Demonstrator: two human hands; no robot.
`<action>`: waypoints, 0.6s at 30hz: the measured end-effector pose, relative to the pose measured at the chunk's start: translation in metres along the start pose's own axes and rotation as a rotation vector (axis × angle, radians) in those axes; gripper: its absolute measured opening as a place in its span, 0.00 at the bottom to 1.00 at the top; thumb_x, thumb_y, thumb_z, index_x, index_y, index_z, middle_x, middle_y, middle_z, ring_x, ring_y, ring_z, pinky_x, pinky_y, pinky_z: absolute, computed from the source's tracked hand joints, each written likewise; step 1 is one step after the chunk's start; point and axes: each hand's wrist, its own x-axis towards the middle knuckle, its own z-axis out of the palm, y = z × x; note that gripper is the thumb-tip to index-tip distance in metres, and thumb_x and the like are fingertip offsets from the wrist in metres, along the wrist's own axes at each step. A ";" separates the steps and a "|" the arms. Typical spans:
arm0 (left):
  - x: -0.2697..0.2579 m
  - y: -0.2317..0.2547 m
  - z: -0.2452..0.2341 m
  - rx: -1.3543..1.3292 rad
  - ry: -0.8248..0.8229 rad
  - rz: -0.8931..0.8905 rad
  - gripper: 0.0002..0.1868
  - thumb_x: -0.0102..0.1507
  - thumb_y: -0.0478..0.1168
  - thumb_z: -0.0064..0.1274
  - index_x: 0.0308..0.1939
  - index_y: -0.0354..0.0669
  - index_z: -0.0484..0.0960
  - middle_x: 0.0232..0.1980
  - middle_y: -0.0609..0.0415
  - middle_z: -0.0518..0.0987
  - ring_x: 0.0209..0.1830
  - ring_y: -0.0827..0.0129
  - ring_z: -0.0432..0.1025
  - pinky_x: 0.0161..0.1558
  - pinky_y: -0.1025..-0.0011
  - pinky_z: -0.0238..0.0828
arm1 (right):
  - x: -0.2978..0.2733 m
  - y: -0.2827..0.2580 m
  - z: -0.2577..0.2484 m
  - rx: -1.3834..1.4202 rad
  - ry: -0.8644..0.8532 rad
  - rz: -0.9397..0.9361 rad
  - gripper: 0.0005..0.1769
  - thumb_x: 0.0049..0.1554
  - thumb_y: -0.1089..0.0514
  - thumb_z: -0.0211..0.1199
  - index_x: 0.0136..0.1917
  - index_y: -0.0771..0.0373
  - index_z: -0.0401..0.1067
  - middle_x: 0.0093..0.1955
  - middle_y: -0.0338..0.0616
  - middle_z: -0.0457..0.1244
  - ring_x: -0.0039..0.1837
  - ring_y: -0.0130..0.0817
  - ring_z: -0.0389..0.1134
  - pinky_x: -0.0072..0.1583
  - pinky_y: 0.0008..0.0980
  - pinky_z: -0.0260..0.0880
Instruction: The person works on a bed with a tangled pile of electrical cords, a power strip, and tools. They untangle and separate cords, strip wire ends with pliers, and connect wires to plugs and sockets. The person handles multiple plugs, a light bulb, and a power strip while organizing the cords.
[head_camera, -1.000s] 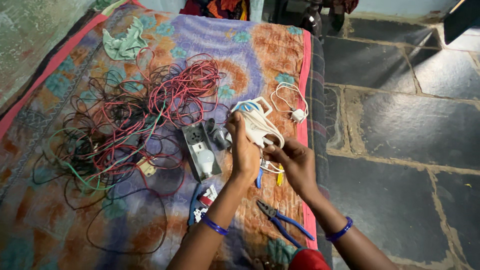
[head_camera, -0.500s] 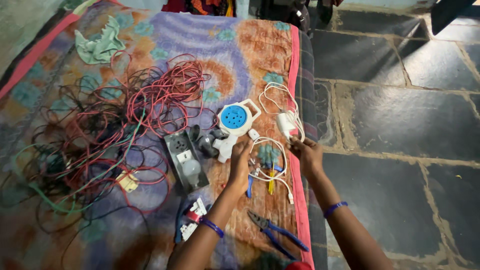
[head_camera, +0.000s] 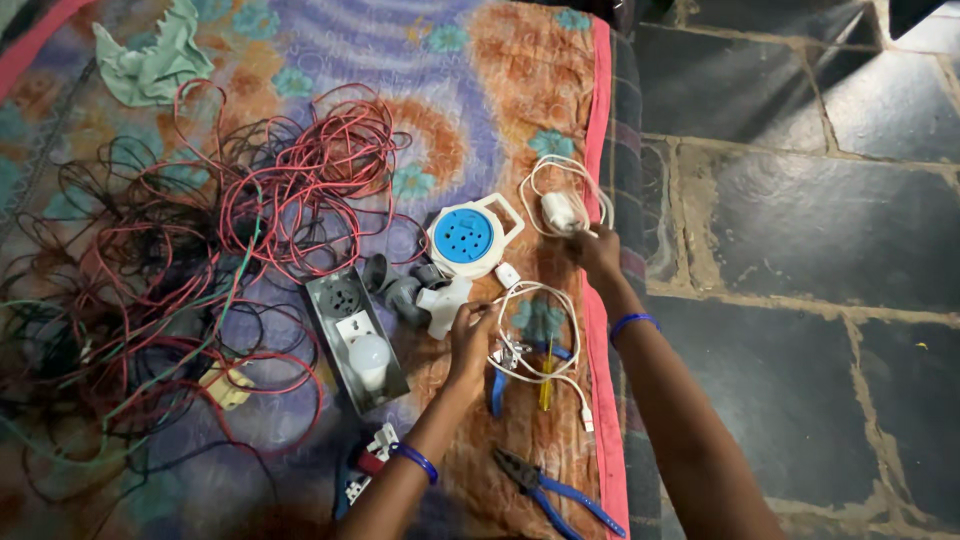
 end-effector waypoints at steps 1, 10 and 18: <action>0.002 -0.003 -0.002 -0.002 -0.005 0.004 0.14 0.65 0.47 0.58 0.50 0.46 0.77 0.36 0.59 0.77 0.30 0.77 0.70 0.28 0.79 0.66 | 0.000 0.006 -0.001 -0.251 0.111 -0.152 0.18 0.58 0.58 0.67 0.55 0.75 0.72 0.41 0.56 0.67 0.40 0.45 0.69 0.40 0.41 0.68; 0.006 -0.019 -0.009 -0.021 0.011 -0.016 0.13 0.63 0.44 0.58 0.48 0.45 0.76 0.39 0.61 0.78 0.33 0.80 0.71 0.30 0.80 0.71 | -0.046 -0.018 -0.006 -0.344 0.170 -0.025 0.19 0.64 0.52 0.60 0.61 0.68 0.68 0.40 0.54 0.70 0.36 0.35 0.71 0.39 0.36 0.72; 0.000 -0.022 -0.030 -0.074 0.040 0.047 0.10 0.64 0.43 0.59 0.46 0.44 0.78 0.31 0.60 0.75 0.25 0.76 0.65 0.22 0.79 0.60 | -0.140 -0.040 0.007 -0.662 -0.164 -0.235 0.14 0.62 0.53 0.60 0.52 0.65 0.78 0.39 0.45 0.72 0.39 0.26 0.72 0.43 0.30 0.70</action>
